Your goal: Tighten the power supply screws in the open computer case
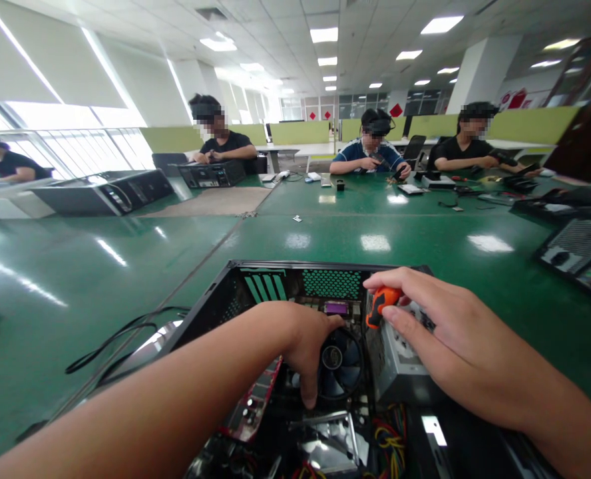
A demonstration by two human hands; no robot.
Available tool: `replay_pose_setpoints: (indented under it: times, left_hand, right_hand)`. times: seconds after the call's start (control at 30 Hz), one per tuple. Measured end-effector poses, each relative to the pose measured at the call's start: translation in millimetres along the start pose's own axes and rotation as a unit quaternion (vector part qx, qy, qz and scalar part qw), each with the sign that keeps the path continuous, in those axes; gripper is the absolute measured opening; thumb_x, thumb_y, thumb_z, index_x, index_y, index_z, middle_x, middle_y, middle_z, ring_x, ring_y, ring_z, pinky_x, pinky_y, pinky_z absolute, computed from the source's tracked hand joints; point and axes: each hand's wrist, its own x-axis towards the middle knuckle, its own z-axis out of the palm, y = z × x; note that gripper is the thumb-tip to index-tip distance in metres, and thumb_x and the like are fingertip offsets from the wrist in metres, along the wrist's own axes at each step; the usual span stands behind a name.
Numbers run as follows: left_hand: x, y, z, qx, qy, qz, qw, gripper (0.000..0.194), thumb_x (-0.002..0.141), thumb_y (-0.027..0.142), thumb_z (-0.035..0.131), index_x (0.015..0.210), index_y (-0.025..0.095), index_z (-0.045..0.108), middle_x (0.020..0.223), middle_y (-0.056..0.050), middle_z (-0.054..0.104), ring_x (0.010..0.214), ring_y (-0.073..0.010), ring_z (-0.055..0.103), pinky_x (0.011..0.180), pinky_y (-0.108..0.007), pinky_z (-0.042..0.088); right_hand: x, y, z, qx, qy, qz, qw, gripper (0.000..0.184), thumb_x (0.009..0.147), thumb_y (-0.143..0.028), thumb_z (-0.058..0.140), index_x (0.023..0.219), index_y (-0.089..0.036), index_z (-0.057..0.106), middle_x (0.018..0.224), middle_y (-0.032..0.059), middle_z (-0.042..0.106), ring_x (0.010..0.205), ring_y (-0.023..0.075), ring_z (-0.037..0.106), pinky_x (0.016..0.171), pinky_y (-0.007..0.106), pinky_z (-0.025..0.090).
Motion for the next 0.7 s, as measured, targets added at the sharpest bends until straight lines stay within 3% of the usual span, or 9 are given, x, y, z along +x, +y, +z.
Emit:
replay_pose_setpoints:
  times: [0.2, 0.4, 0.6, 0.7]
  left_hand:
    - [1.5, -2.0, 1.3, 0.005, -0.001, 0.000, 1.000, 0.133, 0.030, 0.036, 0.078, 0.144, 0.022, 0.011, 0.144, -0.014, 0.033, 0.122, -0.0362, 0.042, 0.101, -0.045, 0.034]
    - [2.2, -4.0, 2.6, 0.003, 0.004, 0.014, 1.000, 0.129, 0.030, 0.036, 0.078, 0.143, 0.023, 0.017, 0.142, -0.015, 0.035, 0.120, -0.0363, 0.044, 0.100, -0.046, 0.035]
    - [-0.1, -1.7, 2.3, 0.007, 0.012, 0.006, 1.000, 0.126, 0.031, 0.037, 0.077, 0.142, 0.023, 0.019, 0.139, -0.014, 0.040, 0.117, -0.0372, 0.047, 0.097, -0.047, 0.038]
    - [-0.7, -0.8, 1.4, 0.009, 0.008, 0.003, 1.000, 0.127, 0.031, 0.037, 0.077, 0.143, 0.024, 0.017, 0.140, -0.013, 0.039, 0.119, -0.0361, 0.045, 0.098, -0.046, 0.036]
  right_hand:
    - [-0.1, 1.3, 0.3, -0.002, -0.003, -0.007, 1.000, 0.029, 0.089, -0.019, 0.045, 0.116, -0.028, 0.049, 0.112, 0.0002, 0.060, 0.103, 0.0165, 0.055, 0.086, 0.031, 0.044]
    - [-1.4, 2.3, 1.5, -0.010, -0.025, -0.062, 0.998, 0.032, 0.090, -0.018, 0.043, 0.120, -0.027, 0.049, 0.118, 0.0024, 0.059, 0.110, 0.0185, 0.053, 0.092, 0.034, 0.043]
    - [-1.1, 4.5, 2.3, -0.010, 0.005, -0.057, 0.998, 0.023, 0.087, -0.028, 0.051, 0.109, -0.025, 0.058, 0.106, 0.0049, 0.063, 0.099, 0.0203, 0.057, 0.085, 0.036, 0.046]
    - [-1.5, 2.9, 1.7, 0.000, 0.001, -0.050, 0.999, 0.026, 0.089, -0.027, 0.049, 0.113, -0.025, 0.056, 0.108, 0.0053, 0.061, 0.099, 0.0196, 0.057, 0.085, 0.036, 0.047]
